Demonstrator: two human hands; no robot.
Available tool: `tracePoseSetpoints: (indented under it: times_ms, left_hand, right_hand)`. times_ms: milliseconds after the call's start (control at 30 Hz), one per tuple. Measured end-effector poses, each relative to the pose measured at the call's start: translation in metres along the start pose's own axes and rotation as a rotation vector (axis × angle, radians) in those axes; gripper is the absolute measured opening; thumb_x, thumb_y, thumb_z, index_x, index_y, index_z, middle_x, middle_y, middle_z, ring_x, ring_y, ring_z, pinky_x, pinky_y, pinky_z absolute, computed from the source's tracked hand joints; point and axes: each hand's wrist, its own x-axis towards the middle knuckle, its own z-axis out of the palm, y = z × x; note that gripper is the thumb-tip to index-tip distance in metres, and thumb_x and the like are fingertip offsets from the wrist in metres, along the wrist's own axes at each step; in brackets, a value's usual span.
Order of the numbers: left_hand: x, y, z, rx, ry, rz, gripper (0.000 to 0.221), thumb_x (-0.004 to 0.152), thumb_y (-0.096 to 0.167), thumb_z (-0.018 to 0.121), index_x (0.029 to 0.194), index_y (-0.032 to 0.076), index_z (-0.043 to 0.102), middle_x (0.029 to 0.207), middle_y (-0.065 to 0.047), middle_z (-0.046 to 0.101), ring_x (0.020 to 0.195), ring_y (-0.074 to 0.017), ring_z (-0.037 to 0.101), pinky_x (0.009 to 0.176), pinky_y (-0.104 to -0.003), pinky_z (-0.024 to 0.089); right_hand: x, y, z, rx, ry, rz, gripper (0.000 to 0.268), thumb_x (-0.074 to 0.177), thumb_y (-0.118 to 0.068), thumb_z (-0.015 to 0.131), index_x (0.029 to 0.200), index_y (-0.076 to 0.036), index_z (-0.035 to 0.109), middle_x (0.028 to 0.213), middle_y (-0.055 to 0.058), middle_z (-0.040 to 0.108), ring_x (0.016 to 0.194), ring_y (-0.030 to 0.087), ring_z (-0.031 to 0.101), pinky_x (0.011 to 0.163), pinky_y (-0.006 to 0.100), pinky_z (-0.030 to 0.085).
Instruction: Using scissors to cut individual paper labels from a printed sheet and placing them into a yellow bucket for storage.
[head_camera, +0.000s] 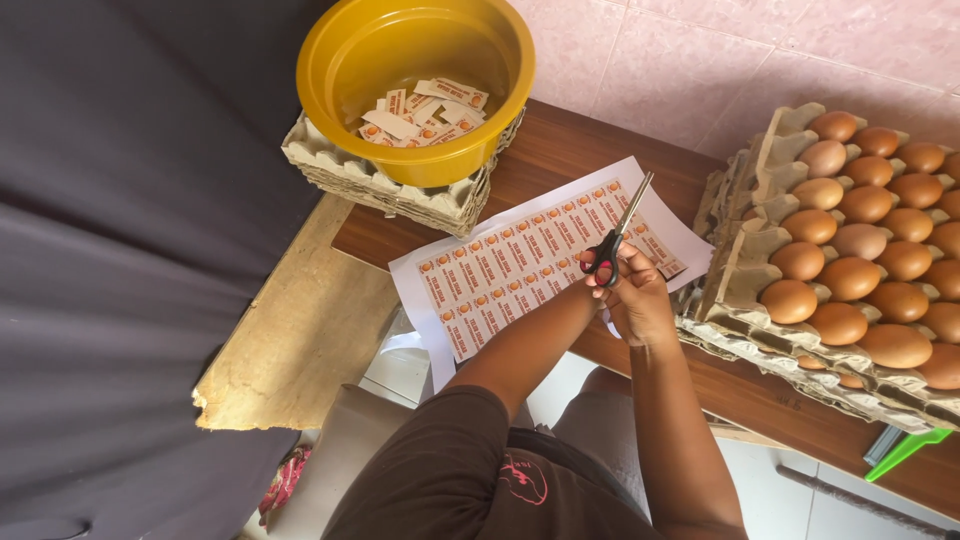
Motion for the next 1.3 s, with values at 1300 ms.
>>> tracePoseSetpoints:
  times_ms: [1300]
  left_hand:
    - [-0.115,0.217,0.058,0.400,0.529,0.749,0.020,0.092,0.023,0.057,0.105,0.009,0.056,0.079,-0.013,0.068,0.067,-0.0231,0.067,0.059,-0.031,0.052]
  right_hand:
    - [-0.022,0.018,0.025,-0.221,0.076,-0.019,0.035,0.093,-0.008,0.058,0.126,-0.003,0.050,0.076,0.021,0.063,0.051,0.021,0.067,0.048,0.026,0.058]
